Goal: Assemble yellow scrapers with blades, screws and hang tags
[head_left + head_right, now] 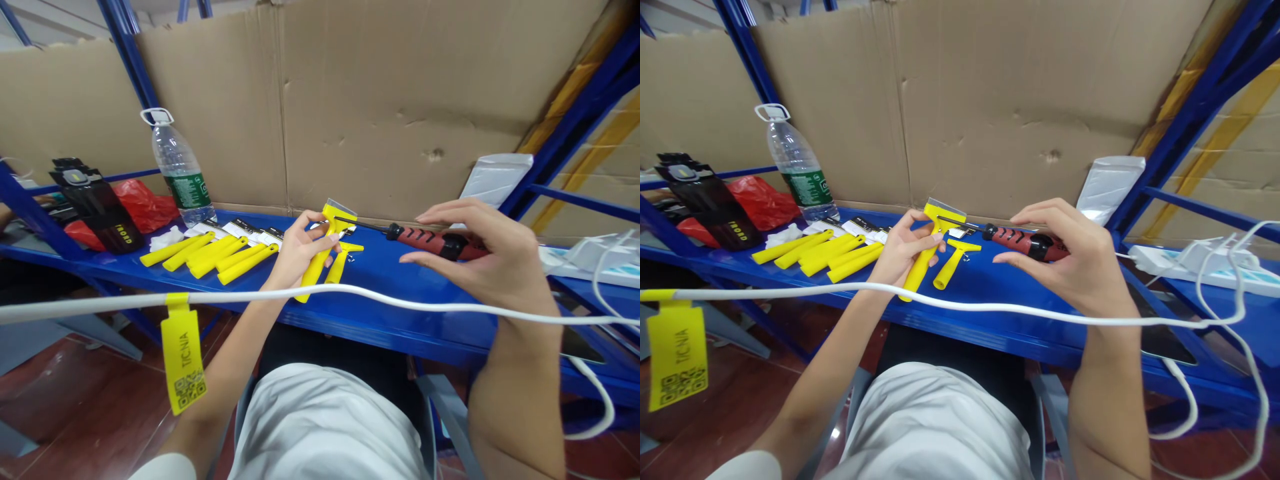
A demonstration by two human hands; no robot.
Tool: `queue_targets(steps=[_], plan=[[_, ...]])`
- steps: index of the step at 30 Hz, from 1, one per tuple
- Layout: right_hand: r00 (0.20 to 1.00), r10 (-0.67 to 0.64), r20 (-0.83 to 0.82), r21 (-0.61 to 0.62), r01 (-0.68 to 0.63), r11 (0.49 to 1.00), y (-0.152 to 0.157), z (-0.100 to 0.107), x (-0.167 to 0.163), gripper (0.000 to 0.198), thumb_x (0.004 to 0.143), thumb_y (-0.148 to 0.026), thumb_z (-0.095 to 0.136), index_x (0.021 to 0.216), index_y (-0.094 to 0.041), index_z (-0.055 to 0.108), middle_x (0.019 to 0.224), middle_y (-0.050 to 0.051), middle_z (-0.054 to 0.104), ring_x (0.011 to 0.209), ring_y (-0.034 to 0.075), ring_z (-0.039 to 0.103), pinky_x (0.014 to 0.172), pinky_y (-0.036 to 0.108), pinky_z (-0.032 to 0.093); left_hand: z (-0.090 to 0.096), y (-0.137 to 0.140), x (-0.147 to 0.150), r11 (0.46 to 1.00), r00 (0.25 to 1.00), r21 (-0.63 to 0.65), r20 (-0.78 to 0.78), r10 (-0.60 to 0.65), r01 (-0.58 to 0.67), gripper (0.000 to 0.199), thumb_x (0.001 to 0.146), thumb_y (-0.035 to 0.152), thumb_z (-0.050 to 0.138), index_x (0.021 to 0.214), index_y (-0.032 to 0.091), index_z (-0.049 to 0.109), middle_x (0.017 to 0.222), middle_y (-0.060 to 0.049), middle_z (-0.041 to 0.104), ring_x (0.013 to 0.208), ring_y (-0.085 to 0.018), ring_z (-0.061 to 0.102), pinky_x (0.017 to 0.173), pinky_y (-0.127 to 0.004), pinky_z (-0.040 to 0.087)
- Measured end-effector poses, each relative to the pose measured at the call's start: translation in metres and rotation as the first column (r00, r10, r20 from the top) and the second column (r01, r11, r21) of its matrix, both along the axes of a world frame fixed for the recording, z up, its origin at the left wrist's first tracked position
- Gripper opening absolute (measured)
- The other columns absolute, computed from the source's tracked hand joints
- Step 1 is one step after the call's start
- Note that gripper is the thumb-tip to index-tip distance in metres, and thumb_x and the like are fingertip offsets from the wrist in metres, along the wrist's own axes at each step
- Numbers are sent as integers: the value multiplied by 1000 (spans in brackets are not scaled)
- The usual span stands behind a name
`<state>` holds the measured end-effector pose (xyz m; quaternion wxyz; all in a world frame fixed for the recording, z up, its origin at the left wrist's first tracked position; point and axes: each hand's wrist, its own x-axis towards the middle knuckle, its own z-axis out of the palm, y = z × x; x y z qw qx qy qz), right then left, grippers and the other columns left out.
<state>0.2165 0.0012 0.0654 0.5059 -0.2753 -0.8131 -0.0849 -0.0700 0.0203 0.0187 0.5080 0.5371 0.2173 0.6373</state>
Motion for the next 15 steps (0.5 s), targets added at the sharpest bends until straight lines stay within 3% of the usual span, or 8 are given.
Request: queue_targets(steps=[2, 5, 11, 15], plan=[[998, 55, -9, -8, -55, 998, 1, 0, -1, 38, 88, -35, 93, 122, -33, 76, 121, 10, 80, 105, 32, 78, 85, 48, 66, 0, 0, 0, 1000, 1000, -2, 2, -3, 3, 54, 80, 23, 98, 112, 25, 55, 100, -3, 76, 76, -15, 74, 50, -20, 51], [997, 72, -6, 35, -72, 997, -1, 0, -2, 29, 87, -28, 92, 112, -32, 78, 111, 8, 82, 97, 30, 79, 81, 46, 65, 0, 0, -1, 1000, 1000, -2, 5, -5, 5, 54, 80, 22, 98, 112, 26, 54, 100, -2, 76, 76, -15, 74, 50, -20, 51], [996, -93, -2, 64, 93, 994, -5, -1, -1, 23, 89, -42, 93, 106, -32, 80, 93, 4, 83, 75, 25, 75, 66, 41, 56, 0, 0, -1, 1000, 1000, 3, 1, -6, 6, 53, 81, 22, 97, 112, 25, 55, 101, -3, 77, 76, -14, 74, 51, -20, 52], [1000, 5, 1, 9, -5, 1000, -1, 0, 0, 33, 88, -42, 95, 115, -33, 78, 111, 6, 83, 93, 29, 79, 81, 46, 63, 0, 1, 0, 1000, 1000, -3, -1, 2, -2, 54, 80, 23, 98, 112, 26, 54, 101, -3, 76, 76, -14, 74, 51, -20, 51]])
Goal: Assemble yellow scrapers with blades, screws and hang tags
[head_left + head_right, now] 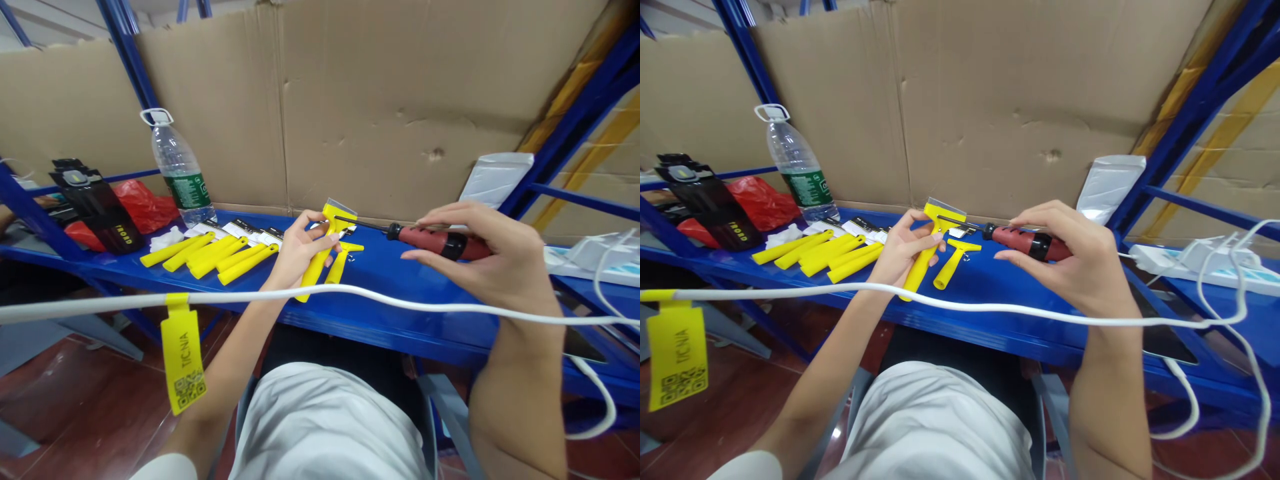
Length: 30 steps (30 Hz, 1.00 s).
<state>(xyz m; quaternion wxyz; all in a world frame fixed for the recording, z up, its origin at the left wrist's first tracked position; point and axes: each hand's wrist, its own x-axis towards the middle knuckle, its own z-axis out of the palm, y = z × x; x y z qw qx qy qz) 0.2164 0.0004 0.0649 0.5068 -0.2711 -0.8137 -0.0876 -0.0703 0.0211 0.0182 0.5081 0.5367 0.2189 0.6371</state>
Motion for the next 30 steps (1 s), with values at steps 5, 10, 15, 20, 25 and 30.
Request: queue_targets(steps=[5, 10, 15, 20, 25, 30], plan=[[997, 75, -11, -19, -75, 997, -1, 0, -3, 29, 90, -27, 90, 114, -32, 75, 113, 7, 80, 100, 29, 78, 79, 44, 64, 0, 1, 0, 1000, 1000, 0, 4, 9, -9, 54, 80, 23, 98, 112, 26, 55, 100, -2, 75, 76, -15, 74, 51, -20, 51], [999, -37, -4, 47, 37, 998, -5, -1, -2, 24, 89, -34, 93, 108, -30, 79, 96, 4, 83, 78, 24, 74, 68, 40, 57, 0, 0, -1, 1000, 1000, 1, 9, 8, -8, 52, 80, 22, 98, 111, 25, 56, 103, -3, 75, 76, -15, 74, 51, -21, 52], [998, -55, -3, -7, 55, 998, -4, -1, 0, 33, 89, -43, 93, 117, -34, 78, 108, 5, 83, 88, 28, 77, 74, 43, 61, 0, 0, 0, 1000, 1000, -3, 9, 20, -20, 51, 80, 22, 98, 111, 25, 58, 102, -3, 74, 77, -15, 73, 51, -21, 51], [997, 66, -42, -32, -67, 997, -3, 0, -3, 35, 88, -31, 92, 118, -33, 75, 116, 7, 80, 99, 28, 78, 75, 43, 64, 0, 0, 0, 1000, 1000, 2, 4, 8, -8, 51, 81, 22, 98, 111, 24, 58, 101, -4, 75, 76, -15, 73, 50, -21, 51], [1000, 9, 2, 90, -9, 996, -4, 0, -3, 20, 93, -31, 89, 109, -34, 78, 98, 4, 82, 82, 26, 76, 66, 42, 60, 0, 0, 0, 1000, 1000, -1, -3, 8, -8, 51, 81, 22, 98, 112, 24, 58, 102, -3, 75, 76, -14, 73, 51, -20, 51], [998, -67, -17, 118, 69, 991, -1, -2, -1, 25, 91, -39, 93, 111, -29, 81, 98, 3, 85, 77, 21, 77, 63, 34, 59, 0, 1, 0, 1000, 1000, 6, -9, 15, -15, 52, 80, 24, 98, 112, 24, 57, 102, -3, 75, 76, -14, 74, 51, -20, 50]])
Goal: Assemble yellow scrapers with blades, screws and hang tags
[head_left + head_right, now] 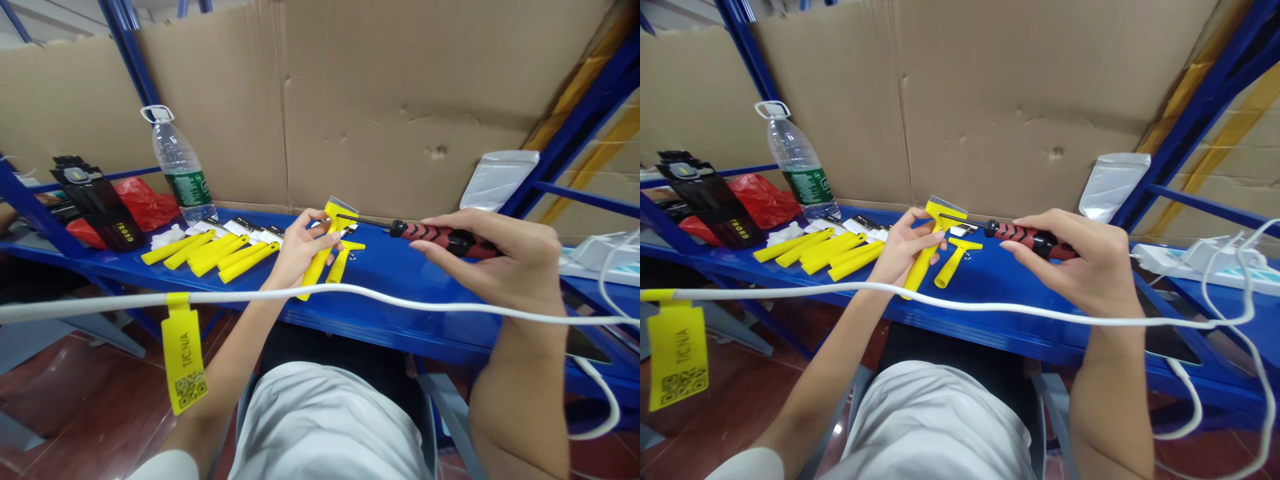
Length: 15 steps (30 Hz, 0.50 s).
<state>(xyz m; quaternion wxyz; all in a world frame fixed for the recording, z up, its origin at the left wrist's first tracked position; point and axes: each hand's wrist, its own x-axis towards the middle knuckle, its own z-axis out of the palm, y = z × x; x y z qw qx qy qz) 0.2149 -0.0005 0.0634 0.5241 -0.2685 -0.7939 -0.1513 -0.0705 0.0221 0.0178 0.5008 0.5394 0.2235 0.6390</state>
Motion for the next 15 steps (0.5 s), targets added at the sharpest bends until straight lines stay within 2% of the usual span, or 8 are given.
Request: queue_targets(steps=[3, 5, 8, 10, 13, 15], plan=[[997, 74, -32, -47, -75, 996, 2, -1, -1, 42, 85, -42, 97, 121, -30, 79, 116, 7, 84, 95, 28, 81, 72, 39, 65, 0, 0, 0, 1000, 1000, -7, 7, -4, 4, 53, 79, 23, 98, 112, 25, 57, 102, -3, 75, 76, -14, 73, 51, -20, 51], [992, 122, -25, -71, -123, 990, 2, 0, -2, 40, 87, -38, 95, 123, -32, 78, 123, 9, 81, 104, 31, 80, 77, 45, 67, 0, 0, 0, 1000, 1000, -7, 9, -5, 5, 52, 80, 22, 98, 112, 25, 57, 102, -3, 75, 76, -15, 73, 51, -21, 50], [992, 129, -1, -37, -129, 991, 0, 0, -2, 26, 91, -29, 91, 114, -33, 79, 110, 8, 82, 93, 30, 79, 75, 46, 64, 1, -1, 0, 1000, 1000, -5, 10, -4, 4, 51, 80, 22, 98, 111, 24, 58, 101, -3, 75, 76, -15, 73, 50, -21, 50], [995, 100, -4, -6, -100, 995, -1, 0, -1, 22, 90, -30, 92, 109, -32, 81, 100, 6, 83, 82, 27, 76, 70, 44, 60, 1, -1, 0, 1000, 1000, -5, 12, -9, 9, 51, 80, 21, 98, 111, 24, 58, 102, -3, 75, 76, -15, 74, 50, -21, 50], [1000, 26, 3, -18, -26, 999, 0, 0, 0, 23, 90, -37, 93, 109, -31, 82, 96, 4, 85, 75, 25, 76, 65, 40, 57, 0, -1, 0, 1000, 1000, -6, 13, -14, 14, 52, 80, 21, 98, 112, 25, 57, 103, -3, 76, 76, -15, 74, 51, -21, 51], [1000, 10, -5, -30, -10, 1000, 2, -1, 1, 30, 87, -40, 96, 111, -30, 82, 99, 4, 86, 78, 25, 78, 68, 39, 60, 0, 0, 0, 1000, 1000, -6, 11, -11, 11, 53, 80, 22, 98, 112, 25, 56, 101, -3, 75, 76, -14, 74, 51, -21, 51]])
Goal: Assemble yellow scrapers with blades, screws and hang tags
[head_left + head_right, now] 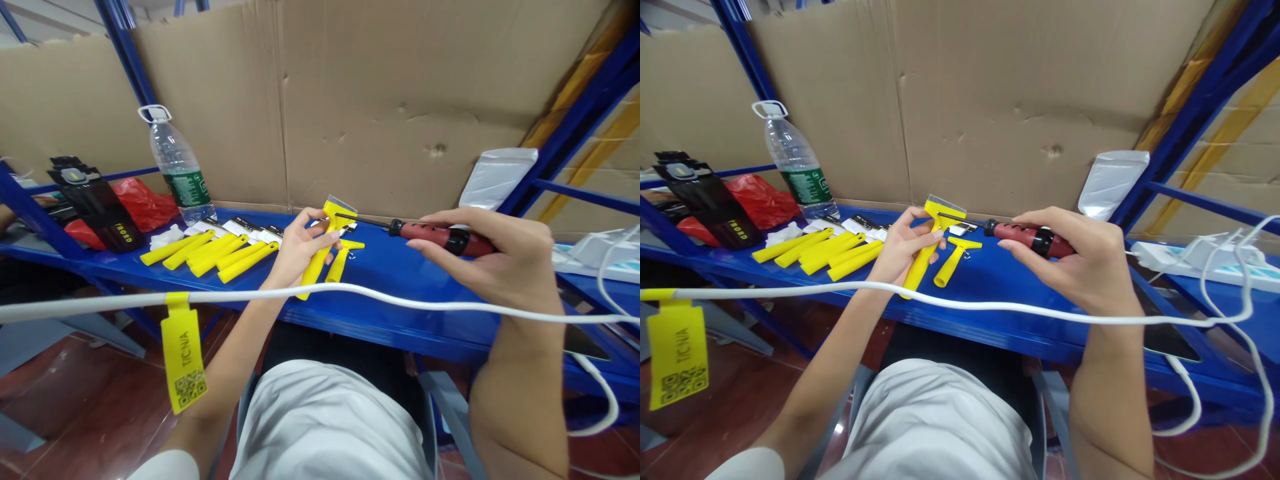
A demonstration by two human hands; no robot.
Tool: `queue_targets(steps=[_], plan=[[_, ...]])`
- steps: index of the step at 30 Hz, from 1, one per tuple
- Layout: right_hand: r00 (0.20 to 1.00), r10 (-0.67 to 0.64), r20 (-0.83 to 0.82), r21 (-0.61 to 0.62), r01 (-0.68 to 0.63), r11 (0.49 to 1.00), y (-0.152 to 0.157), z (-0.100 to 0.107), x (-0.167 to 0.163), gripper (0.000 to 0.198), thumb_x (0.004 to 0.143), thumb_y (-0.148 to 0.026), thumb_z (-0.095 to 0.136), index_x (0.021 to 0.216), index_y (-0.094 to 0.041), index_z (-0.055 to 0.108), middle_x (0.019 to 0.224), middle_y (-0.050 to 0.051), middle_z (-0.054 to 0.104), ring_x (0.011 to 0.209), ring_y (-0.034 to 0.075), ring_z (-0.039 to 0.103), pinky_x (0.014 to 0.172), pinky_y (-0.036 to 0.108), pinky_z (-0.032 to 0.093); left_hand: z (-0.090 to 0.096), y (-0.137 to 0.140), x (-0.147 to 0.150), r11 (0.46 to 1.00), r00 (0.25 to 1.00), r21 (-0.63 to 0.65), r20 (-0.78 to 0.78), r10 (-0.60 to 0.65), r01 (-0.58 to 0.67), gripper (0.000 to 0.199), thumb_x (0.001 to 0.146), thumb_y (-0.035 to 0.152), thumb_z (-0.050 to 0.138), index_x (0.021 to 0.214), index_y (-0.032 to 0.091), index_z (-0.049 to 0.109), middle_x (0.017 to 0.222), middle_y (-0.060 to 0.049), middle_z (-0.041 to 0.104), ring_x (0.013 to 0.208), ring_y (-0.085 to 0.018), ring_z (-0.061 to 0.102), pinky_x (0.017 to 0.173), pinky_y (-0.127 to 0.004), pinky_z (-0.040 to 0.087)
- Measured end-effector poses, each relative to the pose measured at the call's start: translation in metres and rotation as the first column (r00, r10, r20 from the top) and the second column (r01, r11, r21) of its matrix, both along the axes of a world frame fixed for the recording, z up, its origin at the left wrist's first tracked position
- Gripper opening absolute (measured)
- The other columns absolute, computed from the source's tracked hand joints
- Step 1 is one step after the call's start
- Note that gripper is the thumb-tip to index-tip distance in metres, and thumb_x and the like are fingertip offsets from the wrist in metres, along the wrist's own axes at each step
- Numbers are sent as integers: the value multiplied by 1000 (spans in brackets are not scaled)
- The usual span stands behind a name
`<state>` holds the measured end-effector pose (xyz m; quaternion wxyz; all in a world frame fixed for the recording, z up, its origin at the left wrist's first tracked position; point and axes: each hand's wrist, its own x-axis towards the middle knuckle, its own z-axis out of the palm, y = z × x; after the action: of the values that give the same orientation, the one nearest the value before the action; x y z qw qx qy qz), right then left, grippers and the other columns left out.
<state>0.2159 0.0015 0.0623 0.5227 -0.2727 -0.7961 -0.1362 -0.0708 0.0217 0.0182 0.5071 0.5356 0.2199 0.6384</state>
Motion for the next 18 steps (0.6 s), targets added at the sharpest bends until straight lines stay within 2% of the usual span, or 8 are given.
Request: queue_targets(steps=[3, 5, 7, 9, 13, 15, 18], plan=[[998, 61, -16, -37, -61, 997, 3, 0, 0, 41, 84, -43, 99, 118, -30, 80, 112, 7, 85, 95, 29, 81, 80, 42, 65, 0, 1, 1, 1000, 1000, 0, -5, 7, -7, 53, 80, 23, 98, 112, 25, 56, 101, -3, 75, 76, -14, 73, 51, -20, 50], [994, 110, -8, -65, -110, 992, 4, 0, 0, 40, 86, -41, 97, 120, -31, 78, 119, 9, 82, 104, 31, 80, 82, 44, 65, 0, 1, 1, 1000, 1000, 2, -7, 9, -9, 52, 80, 23, 98, 112, 25, 57, 101, -3, 75, 75, -14, 73, 50, -20, 49], [993, 121, -1, -59, -121, 991, 2, 0, -1, 33, 88, -37, 94, 116, -31, 78, 115, 8, 82, 99, 30, 79, 78, 44, 63, 0, 1, 1, 1000, 1000, 5, -8, 8, -8, 51, 80, 23, 97, 112, 25, 57, 101, -3, 75, 75, -14, 73, 50, -20, 49], [995, 99, -6, -26, -99, 995, 1, 0, -1, 26, 88, -34, 95, 109, -31, 79, 102, 5, 82, 85, 26, 77, 70, 41, 58, 0, 1, 1, 1000, 1000, 10, -5, 5, -5, 50, 81, 22, 97, 112, 25, 57, 101, -3, 76, 75, -14, 73, 50, -20, 50], [1000, 26, 7, -11, -25, 1000, 0, 0, 1, 26, 87, -39, 96, 108, -32, 83, 92, 3, 83, 71, 23, 72, 61, 38, 53, 0, 0, 1, 1000, 1000, 14, -5, 3, -3, 52, 81, 21, 97, 113, 25, 56, 102, -3, 76, 76, -15, 73, 50, -20, 50], [999, 31, 24, -28, -30, 999, 2, 0, 2, 29, 88, -41, 96, 112, -32, 83, 97, 4, 85, 75, 24, 75, 66, 40, 56, 0, 0, 1, 1000, 1000, 12, -12, 9, -9, 52, 81, 22, 97, 113, 25, 56, 102, -3, 76, 76, -15, 74, 50, -20, 50], [995, 93, 19, -29, -93, 995, 5, 0, 1, 37, 86, -41, 97, 117, -32, 79, 112, 7, 84, 94, 30, 79, 78, 45, 63, -1, 0, 1, 1000, 1000, 12, -22, 13, -13, 52, 81, 24, 97, 113, 25, 56, 102, -3, 75, 76, -14, 74, 51, -20, 49]])
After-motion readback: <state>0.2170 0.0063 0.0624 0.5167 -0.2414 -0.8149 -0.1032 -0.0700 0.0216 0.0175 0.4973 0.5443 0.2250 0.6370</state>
